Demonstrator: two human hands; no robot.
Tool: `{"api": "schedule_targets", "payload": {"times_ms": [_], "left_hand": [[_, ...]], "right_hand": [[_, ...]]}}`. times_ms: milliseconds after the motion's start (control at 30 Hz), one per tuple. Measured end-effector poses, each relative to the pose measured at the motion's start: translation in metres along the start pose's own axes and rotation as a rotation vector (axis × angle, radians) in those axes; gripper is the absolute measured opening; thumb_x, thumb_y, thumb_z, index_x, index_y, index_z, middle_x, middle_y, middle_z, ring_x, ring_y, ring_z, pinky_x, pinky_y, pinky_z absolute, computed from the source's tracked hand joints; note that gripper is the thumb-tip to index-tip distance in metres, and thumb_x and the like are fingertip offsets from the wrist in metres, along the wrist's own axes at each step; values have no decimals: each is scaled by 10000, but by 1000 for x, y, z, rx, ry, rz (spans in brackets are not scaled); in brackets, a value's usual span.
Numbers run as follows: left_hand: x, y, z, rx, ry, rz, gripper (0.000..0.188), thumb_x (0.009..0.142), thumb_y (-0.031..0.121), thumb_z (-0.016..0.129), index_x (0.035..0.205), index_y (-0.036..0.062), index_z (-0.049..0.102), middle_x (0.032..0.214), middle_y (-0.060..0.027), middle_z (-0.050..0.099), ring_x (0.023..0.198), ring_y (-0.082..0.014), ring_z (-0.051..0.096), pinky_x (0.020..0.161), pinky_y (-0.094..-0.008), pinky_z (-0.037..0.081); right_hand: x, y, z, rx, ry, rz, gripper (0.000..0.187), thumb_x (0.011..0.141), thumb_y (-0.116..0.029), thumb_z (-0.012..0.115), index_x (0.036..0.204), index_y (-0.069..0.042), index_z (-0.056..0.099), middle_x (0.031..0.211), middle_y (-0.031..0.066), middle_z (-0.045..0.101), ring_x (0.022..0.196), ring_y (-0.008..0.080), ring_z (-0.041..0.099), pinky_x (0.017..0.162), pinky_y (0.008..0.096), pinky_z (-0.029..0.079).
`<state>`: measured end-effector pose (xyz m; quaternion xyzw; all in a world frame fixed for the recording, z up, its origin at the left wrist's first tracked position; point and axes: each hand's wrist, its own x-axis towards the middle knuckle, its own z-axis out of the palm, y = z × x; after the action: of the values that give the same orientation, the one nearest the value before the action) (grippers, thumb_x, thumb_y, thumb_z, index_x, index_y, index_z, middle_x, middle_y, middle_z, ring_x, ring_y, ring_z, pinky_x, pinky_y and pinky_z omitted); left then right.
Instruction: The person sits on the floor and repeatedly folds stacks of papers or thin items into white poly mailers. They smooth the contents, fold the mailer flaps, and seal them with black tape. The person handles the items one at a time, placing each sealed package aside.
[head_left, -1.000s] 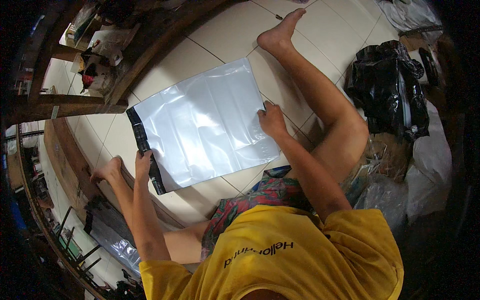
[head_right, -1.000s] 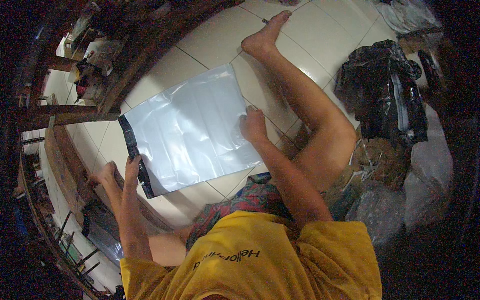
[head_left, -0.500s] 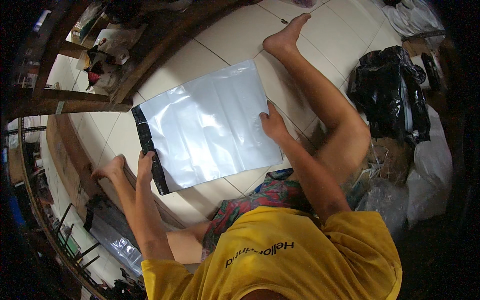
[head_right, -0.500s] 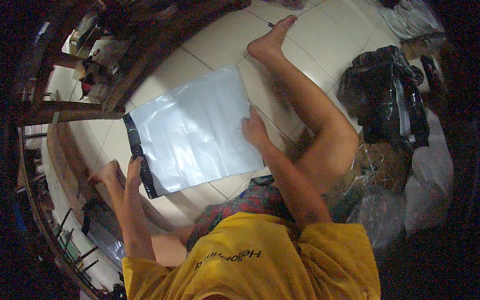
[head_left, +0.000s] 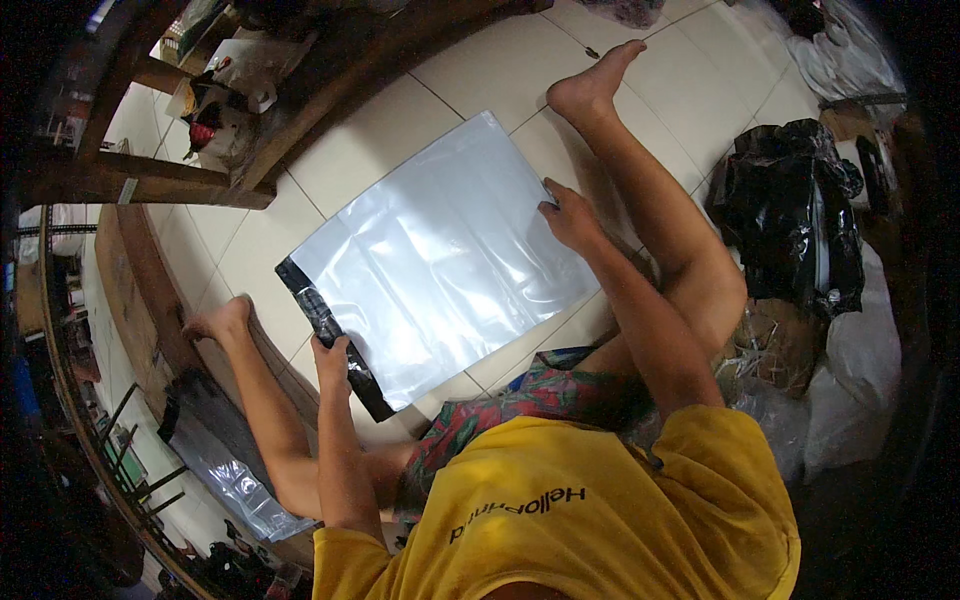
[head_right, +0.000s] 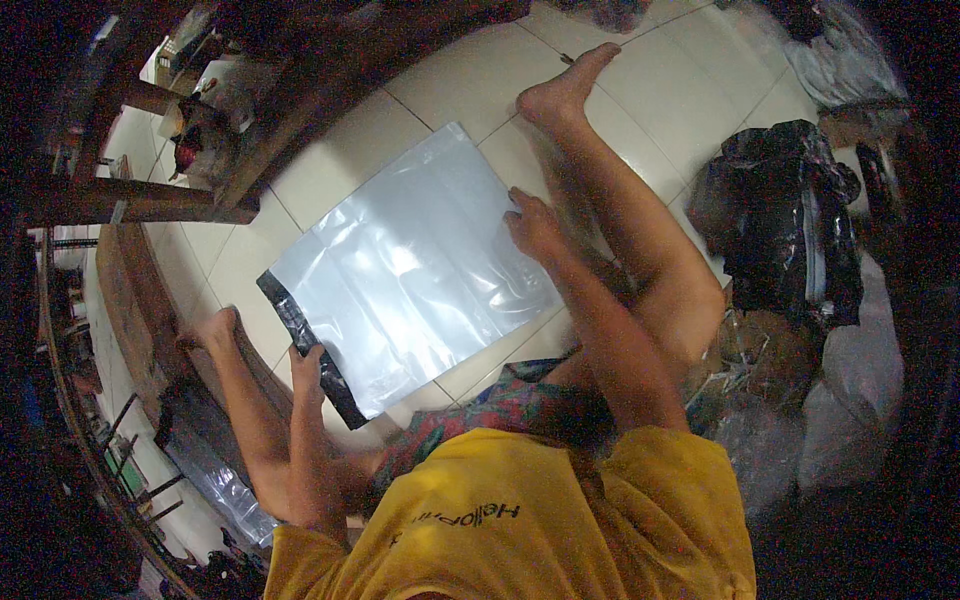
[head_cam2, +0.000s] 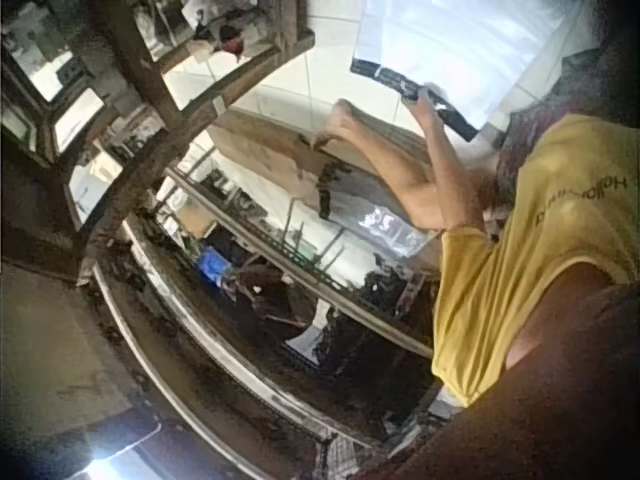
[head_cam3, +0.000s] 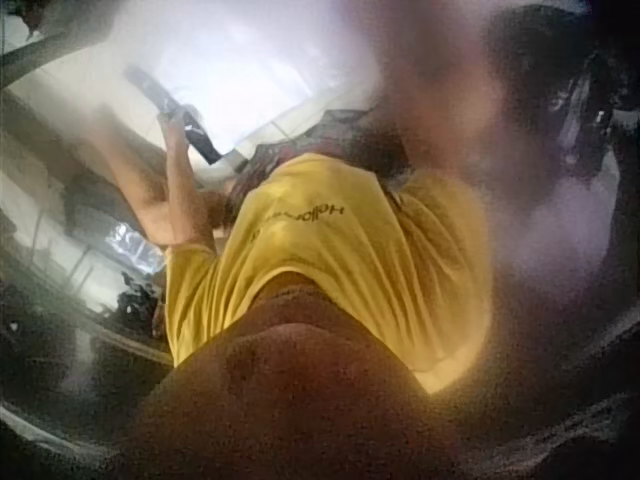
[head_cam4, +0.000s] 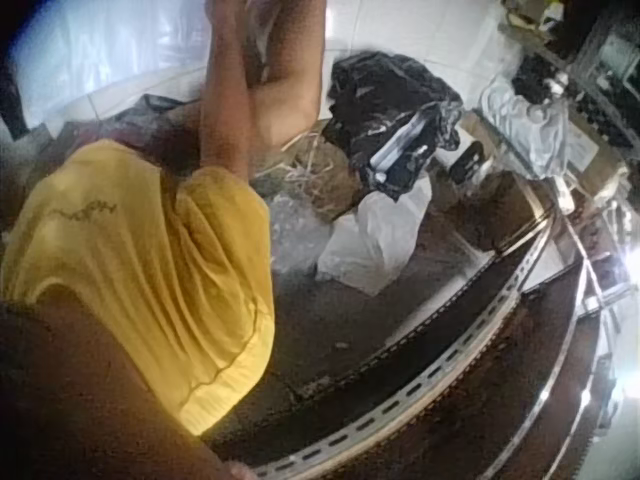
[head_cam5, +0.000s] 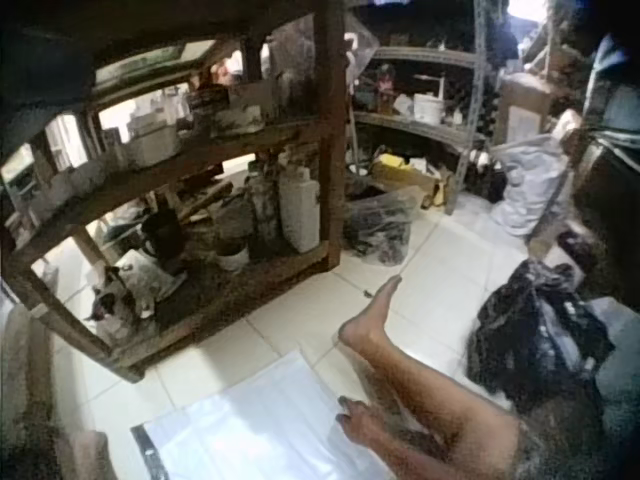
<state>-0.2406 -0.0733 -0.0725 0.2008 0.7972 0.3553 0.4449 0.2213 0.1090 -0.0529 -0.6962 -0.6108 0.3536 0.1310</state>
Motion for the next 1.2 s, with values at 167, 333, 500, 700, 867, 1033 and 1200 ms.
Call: {"api": "schedule_targets", "payload": {"times_ms": [167,333,500,700,867,1033,1200], "left_hand": [[13,-18,24,467,257,214,578,848,120,601,1354,-65,391,1126,-187,595,990,-269,597,883,-386,498],[13,-16,12,207,83,147,567,851,56,590,1372,-46,392,1100,-168,602,942,-265,610,879,-371,507],[3,-2,5,-6,13,41,536,868,16,620,1366,13,422,1053,-89,609,899,-217,613,833,-352,517],[-5,0,3,-49,66,-28,525,880,-16,614,1369,32,428,1046,-85,608,898,-216,615,819,-364,522],[-11,7,2,-9,31,-34,521,906,-21,582,1395,30,413,1108,-115,612,966,-253,624,882,-392,517],[-9,-1,-6,59,92,-48,567,903,-10,568,1438,29,383,1184,-148,608,1037,-288,623,934,-416,508],[-5,-10,-11,35,67,5,614,864,8,602,1435,58,382,1118,-119,608,962,-267,629,825,-405,543]], "right_hand": [[-12,-14,3,49,-6,-10,515,977,-133,563,1473,-39,462,1350,280,564,1268,409,551,1084,449,442],[-9,0,17,101,158,-94,535,862,-65,595,1387,6,520,1142,305,614,1104,448,588,996,525,463],[-12,-11,9,-59,376,-183,461,851,-127,643,1293,-3,599,1111,269,630,1047,434,604,962,538,480],[-13,-21,0,-131,229,-91,405,842,-168,753,1190,14,656,1092,233,644,1076,391,604,961,465,488],[-13,-26,5,-153,229,-77,378,804,-143,766,1135,4,658,1083,220,634,1036,387,603,933,472,501],[-13,-30,20,-183,244,-87,370,802,-120,753,1127,-1,623,1089,212,610,1043,382,588,912,474,491],[-17,-31,22,-173,268,-120,349,814,-86,734,1123,11,601,1087,209,596,1035,376,579,892,479,483]]}}
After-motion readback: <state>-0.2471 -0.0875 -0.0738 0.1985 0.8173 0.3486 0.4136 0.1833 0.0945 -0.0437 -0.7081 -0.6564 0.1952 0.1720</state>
